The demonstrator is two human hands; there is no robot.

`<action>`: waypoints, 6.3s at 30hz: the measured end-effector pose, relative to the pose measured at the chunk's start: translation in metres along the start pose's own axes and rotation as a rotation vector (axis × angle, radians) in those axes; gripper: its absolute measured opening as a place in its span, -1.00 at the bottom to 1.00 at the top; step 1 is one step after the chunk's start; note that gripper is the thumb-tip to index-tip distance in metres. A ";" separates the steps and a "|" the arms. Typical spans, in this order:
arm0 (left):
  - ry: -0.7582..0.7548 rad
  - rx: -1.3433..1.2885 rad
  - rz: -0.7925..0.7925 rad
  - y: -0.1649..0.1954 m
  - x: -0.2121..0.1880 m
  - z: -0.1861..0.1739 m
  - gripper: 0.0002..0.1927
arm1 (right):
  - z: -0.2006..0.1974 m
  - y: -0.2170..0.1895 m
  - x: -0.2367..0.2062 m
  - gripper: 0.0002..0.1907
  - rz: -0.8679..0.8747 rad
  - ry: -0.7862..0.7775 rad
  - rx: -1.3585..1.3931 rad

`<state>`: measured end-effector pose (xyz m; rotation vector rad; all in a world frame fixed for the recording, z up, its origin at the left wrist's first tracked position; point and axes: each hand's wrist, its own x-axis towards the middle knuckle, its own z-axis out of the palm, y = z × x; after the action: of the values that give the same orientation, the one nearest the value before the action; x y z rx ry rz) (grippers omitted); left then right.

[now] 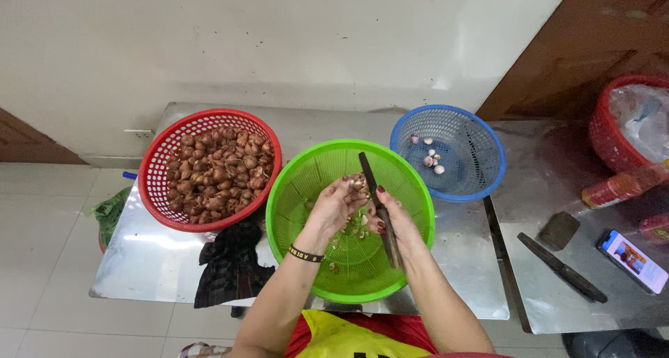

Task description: The person sits at a table with a basket of unpeeled shallots and uses a small knife to trim the root end of each shallot and peel off its outer skin. Trimmed peels collect in the green basket in front of them, and peeled shallots are placed into a blue basket to the side.

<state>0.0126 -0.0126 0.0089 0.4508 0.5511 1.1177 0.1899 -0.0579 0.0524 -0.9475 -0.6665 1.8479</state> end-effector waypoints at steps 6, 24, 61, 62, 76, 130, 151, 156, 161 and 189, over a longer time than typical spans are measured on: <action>0.136 0.285 -0.016 -0.005 0.009 -0.014 -0.54 | 0.002 0.004 -0.003 -0.51 0.042 -0.044 0.044; 0.041 0.130 0.013 0.030 -0.017 0.000 -0.66 | -0.006 -0.001 0.002 -0.48 0.055 0.122 -0.385; 0.061 0.756 0.098 0.158 -0.034 -0.036 -0.65 | 0.031 -0.029 0.018 -0.54 -0.026 -0.005 -0.509; 0.056 0.742 0.070 0.145 -0.035 -0.021 -0.60 | 0.036 -0.023 0.021 -0.55 -0.034 -0.015 -0.531; -0.024 0.684 0.233 0.010 -0.009 0.005 -0.75 | -0.003 0.013 0.038 -0.74 -0.496 0.197 -0.725; 0.080 0.220 0.156 -0.013 -0.002 0.004 -0.75 | 0.020 0.004 0.000 -0.69 -0.061 -0.038 0.037; -0.031 0.101 0.010 0.001 -0.004 -0.001 -0.71 | 0.007 0.007 -0.004 -0.66 -0.016 -0.027 0.119; -0.055 0.293 0.005 0.020 -0.017 -0.012 -0.75 | -0.006 -0.016 -0.007 -0.57 -0.020 0.073 -0.069; -0.023 0.490 0.040 0.020 -0.013 -0.022 -0.79 | 0.006 -0.026 -0.027 -0.36 -0.004 -0.094 -0.398; 0.005 0.267 -0.032 0.014 0.000 -0.020 -0.78 | 0.012 0.001 -0.015 -0.54 -0.050 -0.245 -0.002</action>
<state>-0.0095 -0.0058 0.0020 0.6683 0.7135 1.0184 0.1837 -0.0724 0.0630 -0.7049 -0.8323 1.9363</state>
